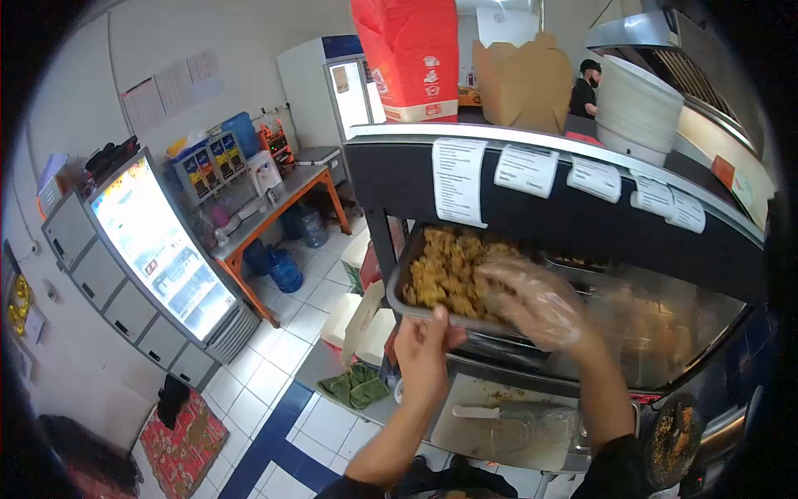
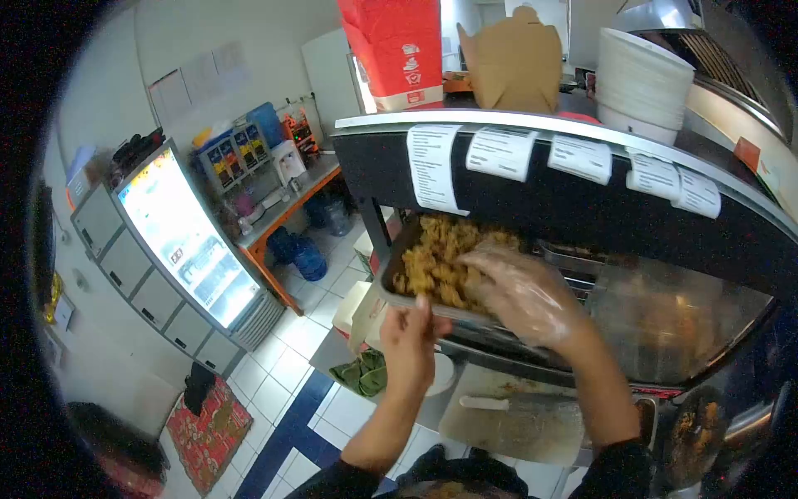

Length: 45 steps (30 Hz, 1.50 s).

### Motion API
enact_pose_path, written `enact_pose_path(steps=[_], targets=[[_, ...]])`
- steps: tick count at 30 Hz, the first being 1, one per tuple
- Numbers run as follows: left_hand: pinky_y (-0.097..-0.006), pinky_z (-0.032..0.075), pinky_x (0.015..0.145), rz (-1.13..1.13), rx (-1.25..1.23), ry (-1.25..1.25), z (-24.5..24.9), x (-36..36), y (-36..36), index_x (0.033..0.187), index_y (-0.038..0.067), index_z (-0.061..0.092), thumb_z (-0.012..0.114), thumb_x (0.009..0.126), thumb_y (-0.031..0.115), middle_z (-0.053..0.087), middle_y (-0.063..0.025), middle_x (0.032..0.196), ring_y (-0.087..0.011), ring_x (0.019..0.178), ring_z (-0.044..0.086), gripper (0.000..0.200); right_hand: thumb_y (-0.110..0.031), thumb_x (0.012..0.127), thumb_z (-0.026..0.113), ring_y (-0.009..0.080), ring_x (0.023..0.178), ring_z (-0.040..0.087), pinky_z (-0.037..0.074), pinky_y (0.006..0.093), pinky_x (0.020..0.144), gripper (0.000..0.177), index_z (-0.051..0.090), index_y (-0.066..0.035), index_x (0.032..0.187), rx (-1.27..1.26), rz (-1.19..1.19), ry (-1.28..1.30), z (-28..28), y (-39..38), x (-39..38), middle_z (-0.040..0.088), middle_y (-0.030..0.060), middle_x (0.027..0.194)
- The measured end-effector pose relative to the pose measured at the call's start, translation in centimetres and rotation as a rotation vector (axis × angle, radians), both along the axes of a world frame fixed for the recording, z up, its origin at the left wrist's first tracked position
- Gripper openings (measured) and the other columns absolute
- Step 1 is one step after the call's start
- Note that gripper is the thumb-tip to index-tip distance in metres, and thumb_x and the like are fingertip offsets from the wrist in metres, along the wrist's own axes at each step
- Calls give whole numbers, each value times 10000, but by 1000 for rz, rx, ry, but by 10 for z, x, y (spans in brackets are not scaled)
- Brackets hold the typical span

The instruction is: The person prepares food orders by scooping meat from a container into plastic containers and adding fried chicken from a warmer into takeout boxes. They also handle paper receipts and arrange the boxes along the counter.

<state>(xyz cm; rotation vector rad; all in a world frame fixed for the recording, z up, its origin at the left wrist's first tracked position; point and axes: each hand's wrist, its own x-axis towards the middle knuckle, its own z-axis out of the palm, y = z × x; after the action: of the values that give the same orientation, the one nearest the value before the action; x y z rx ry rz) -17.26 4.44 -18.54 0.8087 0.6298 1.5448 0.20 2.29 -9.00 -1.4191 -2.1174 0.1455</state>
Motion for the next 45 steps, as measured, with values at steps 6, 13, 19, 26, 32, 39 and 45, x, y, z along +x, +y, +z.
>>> enact_pose_path(steps=[6,13,19,26,32,39,45], targets=[[-322,587,732,-109,26,0,-16,-24,-20,985,11,522,598,967,167,652,-103,903,-163,784,665,174,-344,747,719,443,1194,533,453,447,1005,865,300,-276,1500,-493,-19,-552,20,62,-52,296,295,1486],[-320,593,740,-220,15,-6,-37,-43,-8,1007,4,524,597,964,137,658,-106,917,-164,799,666,157,-328,667,744,401,1046,608,512,464,865,685,522,-164,1294,-391,-148,-605,3,72,-69,496,216,1205],[-319,593,760,-307,29,-40,-45,-55,-4,1031,-1,529,589,964,110,657,-100,945,-156,842,661,143,-267,687,746,356,995,603,482,462,809,460,561,-100,1074,-376,-169,-334,8,68,-58,551,174,1060],[-318,593,764,-354,2,-53,-34,-63,0,1051,-4,526,586,965,103,648,-95,990,-148,883,652,149,-227,726,720,395,1196,530,450,440,994,572,571,-172,1275,-374,-235,-409,-9,57,-71,580,218,1184],[-330,598,768,-377,24,-37,-33,-68,5,1047,-4,523,584,965,105,641,-95,994,-154,881,651,150,-185,738,714,327,1055,608,496,410,898,385,629,-100,1104,-299,-209,-281,-16,70,-55,624,168,1110],[-318,598,760,-357,6,-60,-31,-67,4,1040,-4,522,589,964,111,639,-101,986,-145,861,648,154,-48,780,690,102,794,615,496,252,653,230,610,-20,994,-495,-202,649,-15,51,-54,641,45,898],[-319,595,754,-363,17,-62,-26,-66,5,1046,-3,525,594,963,124,644,-104,969,-161,877,657,167,-22,787,695,114,788,601,438,211,507,312,582,-84,1071,-346,-469,1158,-4,33,-77,636,55,964]])
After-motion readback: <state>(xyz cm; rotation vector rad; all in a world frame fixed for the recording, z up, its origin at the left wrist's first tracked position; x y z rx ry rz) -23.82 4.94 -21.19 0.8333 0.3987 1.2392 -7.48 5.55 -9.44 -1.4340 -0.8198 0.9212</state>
